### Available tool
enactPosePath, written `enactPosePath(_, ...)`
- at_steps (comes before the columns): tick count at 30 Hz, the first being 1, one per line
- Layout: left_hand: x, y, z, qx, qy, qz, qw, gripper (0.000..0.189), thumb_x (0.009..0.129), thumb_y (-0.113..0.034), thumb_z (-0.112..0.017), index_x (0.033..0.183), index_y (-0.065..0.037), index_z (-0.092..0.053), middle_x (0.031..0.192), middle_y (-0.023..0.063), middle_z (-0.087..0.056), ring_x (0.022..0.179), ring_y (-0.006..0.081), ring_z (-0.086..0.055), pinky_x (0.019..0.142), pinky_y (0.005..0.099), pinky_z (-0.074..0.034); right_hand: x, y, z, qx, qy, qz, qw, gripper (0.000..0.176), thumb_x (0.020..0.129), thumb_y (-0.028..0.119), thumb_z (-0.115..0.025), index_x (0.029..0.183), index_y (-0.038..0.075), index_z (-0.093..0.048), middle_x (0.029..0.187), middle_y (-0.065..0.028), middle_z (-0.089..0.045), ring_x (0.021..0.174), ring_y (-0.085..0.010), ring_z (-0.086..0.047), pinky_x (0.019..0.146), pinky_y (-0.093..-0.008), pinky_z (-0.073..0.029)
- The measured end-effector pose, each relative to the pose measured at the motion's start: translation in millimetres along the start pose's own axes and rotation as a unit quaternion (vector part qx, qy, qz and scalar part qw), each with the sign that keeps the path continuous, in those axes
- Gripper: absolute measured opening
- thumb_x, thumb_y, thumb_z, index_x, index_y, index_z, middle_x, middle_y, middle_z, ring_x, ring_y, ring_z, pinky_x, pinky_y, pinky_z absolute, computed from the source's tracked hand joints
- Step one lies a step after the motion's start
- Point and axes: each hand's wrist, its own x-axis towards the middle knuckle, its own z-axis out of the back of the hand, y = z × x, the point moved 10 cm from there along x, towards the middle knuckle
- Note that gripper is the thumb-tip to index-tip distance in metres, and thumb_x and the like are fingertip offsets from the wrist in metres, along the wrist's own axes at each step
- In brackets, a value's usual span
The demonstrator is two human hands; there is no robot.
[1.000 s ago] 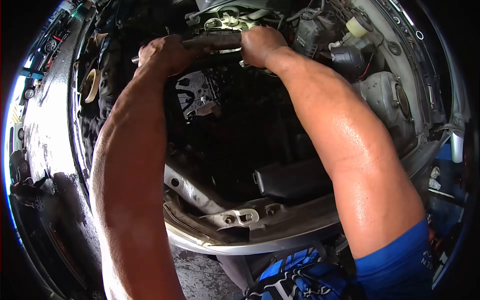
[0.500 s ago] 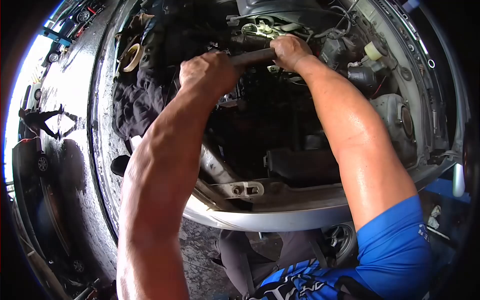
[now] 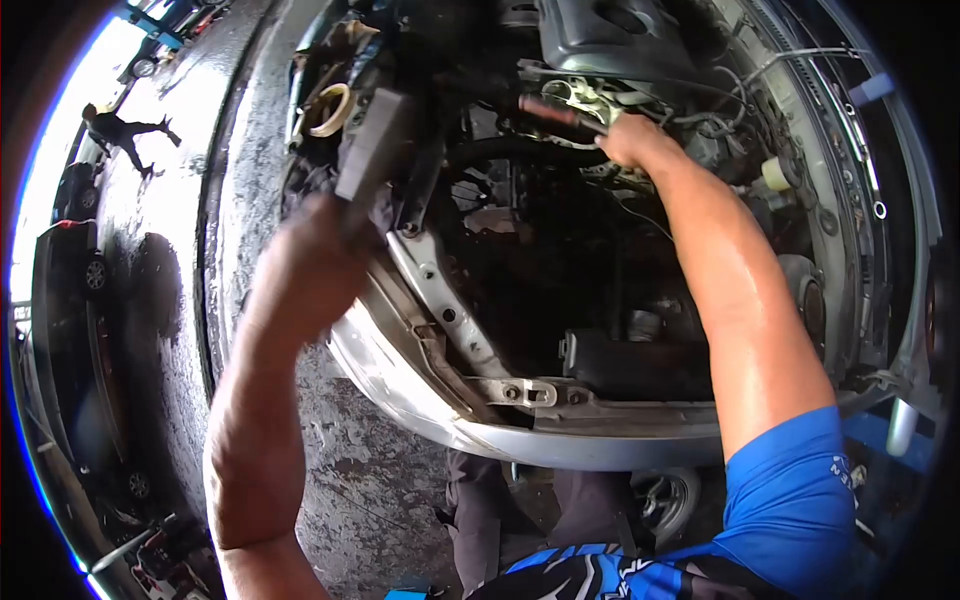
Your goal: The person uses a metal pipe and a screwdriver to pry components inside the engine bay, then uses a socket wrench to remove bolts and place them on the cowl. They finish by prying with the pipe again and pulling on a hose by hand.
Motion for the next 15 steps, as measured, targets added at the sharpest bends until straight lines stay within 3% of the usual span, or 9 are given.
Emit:
enactPosePath(2, 40, 43, 6, -0.041, -0.061, 0.082, 0.994, 0.041, 0.092, -0.028, -0.059, 0.121, 0.001, -0.056, 0.101, 0.0294, -0.068, 0.092, 0.0433, -0.069, 0.082, 0.0508, -0.054, 3, -12, -21, 0.140, 0.150, -0.093, 0.974, 0.035, 0.089, 0.013, -0.052, 0.117, -0.006, -0.065, 0.086, -0.0242, -0.070, 0.065, -0.0336, -0.069, 0.059, -0.0444, -0.054)
enactPosePath(3, 66, 65, 0, -0.030, -0.120, 0.052, 0.991, 0.043, 0.091, -0.029, -0.058, 0.122, 0.001, -0.056, 0.100, 0.0300, -0.068, 0.091, 0.0446, -0.068, 0.083, 0.0521, -0.053, 9, -19, -30, 0.144, 0.148, -0.109, 0.972, 0.038, 0.086, 0.008, -0.049, 0.118, -0.007, -0.064, 0.082, -0.0238, -0.070, 0.054, -0.0313, -0.067, 0.050, -0.0429, -0.052)
enactPosePath(4, 72, 50, 7, -0.021, -0.181, 0.023, 0.983, 0.044, 0.091, -0.029, -0.058, 0.123, 0.001, -0.056, 0.099, 0.0306, -0.068, 0.091, 0.0459, -0.068, 0.084, 0.0533, -0.053, 3, -14, -26, 0.082, 0.144, -0.066, 0.984, 0.039, 0.082, 0.003, -0.052, 0.118, 0.000, -0.068, 0.087, -0.0215, -0.071, 0.066, -0.0310, -0.071, 0.057, -0.0423, -0.054)
enactPosePath(5, 81, 64, -6, -0.004, -0.103, 0.116, 0.988, 0.052, 0.090, -0.029, -0.057, 0.133, -0.001, -0.050, 0.115, 0.0328, -0.064, 0.106, 0.0464, -0.064, 0.093, 0.0523, -0.050, -4, 2, -19, 0.016, 0.130, 0.035, 0.991, 0.032, 0.083, 0.005, -0.055, 0.112, 0.001, -0.070, 0.097, -0.0210, -0.071, 0.082, -0.0323, -0.070, 0.070, -0.0431, -0.054)
enactPosePath(6, 86, 63, -16, -0.013, -0.098, 0.112, 0.989, 0.052, 0.090, -0.029, -0.057, 0.133, -0.001, -0.050, 0.115, 0.0328, -0.064, 0.106, 0.0464, -0.064, 0.093, 0.0523, -0.050, -17, 20, -17, -0.050, 0.119, 0.138, 0.982, 0.026, 0.084, 0.007, -0.058, 0.106, 0.003, -0.072, 0.107, -0.0205, -0.071, 0.099, -0.0335, -0.070, 0.083, -0.0439, -0.055)
enactPosePath(9, 97, 55, -33, 0.069, -0.137, 0.070, 0.986, 0.069, 0.091, -0.031, -0.057, 0.152, -0.009, -0.033, 0.149, 0.0317, -0.038, 0.136, 0.0492, -0.039, 0.109, 0.0552, -0.038, -52, 64, -21, -0.179, 0.047, 0.447, 0.875, 0.022, 0.084, 0.011, -0.062, 0.104, 0.011, -0.072, 0.105, -0.0180, -0.070, 0.105, -0.0376, -0.066, 0.090, -0.0458, -0.053)
enactPosePath(10, 93, 46, -33, 0.064, -0.135, 0.072, 0.986, 0.069, 0.091, -0.031, -0.057, 0.152, -0.009, -0.033, 0.149, 0.0317, -0.038, 0.136, 0.0492, -0.039, 0.109, 0.0552, -0.038, -53, 66, -20, -0.183, 0.051, 0.447, 0.874, 0.022, 0.084, 0.011, -0.062, 0.104, 0.011, -0.072, 0.105, -0.0180, -0.070, 0.105, -0.0376, -0.066, 0.090, -0.0458, -0.053)
enactPosePath(12, 80, 28, -23, 0.109, -0.187, 0.070, 0.974, 0.073, 0.091, -0.040, -0.060, 0.153, -0.011, -0.034, 0.151, 0.0296, -0.037, 0.141, 0.0471, -0.033, 0.115, 0.0567, -0.028, -25, 32, -17, -0.115, 0.097, 0.214, 0.965, 0.026, 0.083, 0.009, -0.061, 0.107, 0.012, -0.072, 0.106, -0.0169, -0.071, 0.104, -0.0383, -0.066, 0.089, -0.0464, -0.054)
enactPosePath(15, 74, 24, -40, 0.084, -0.198, 0.034, 0.976, 0.075, 0.089, -0.049, -0.062, 0.152, -0.017, -0.036, 0.156, 0.0249, -0.030, 0.146, 0.0443, -0.025, 0.117, 0.0600, -0.020, -31, 28, -16, -0.087, 0.110, 0.181, 0.973, 0.027, 0.081, 0.008, -0.060, 0.106, 0.011, -0.071, 0.105, -0.0178, -0.070, 0.104, -0.0391, -0.066, 0.087, -0.0473, -0.054)
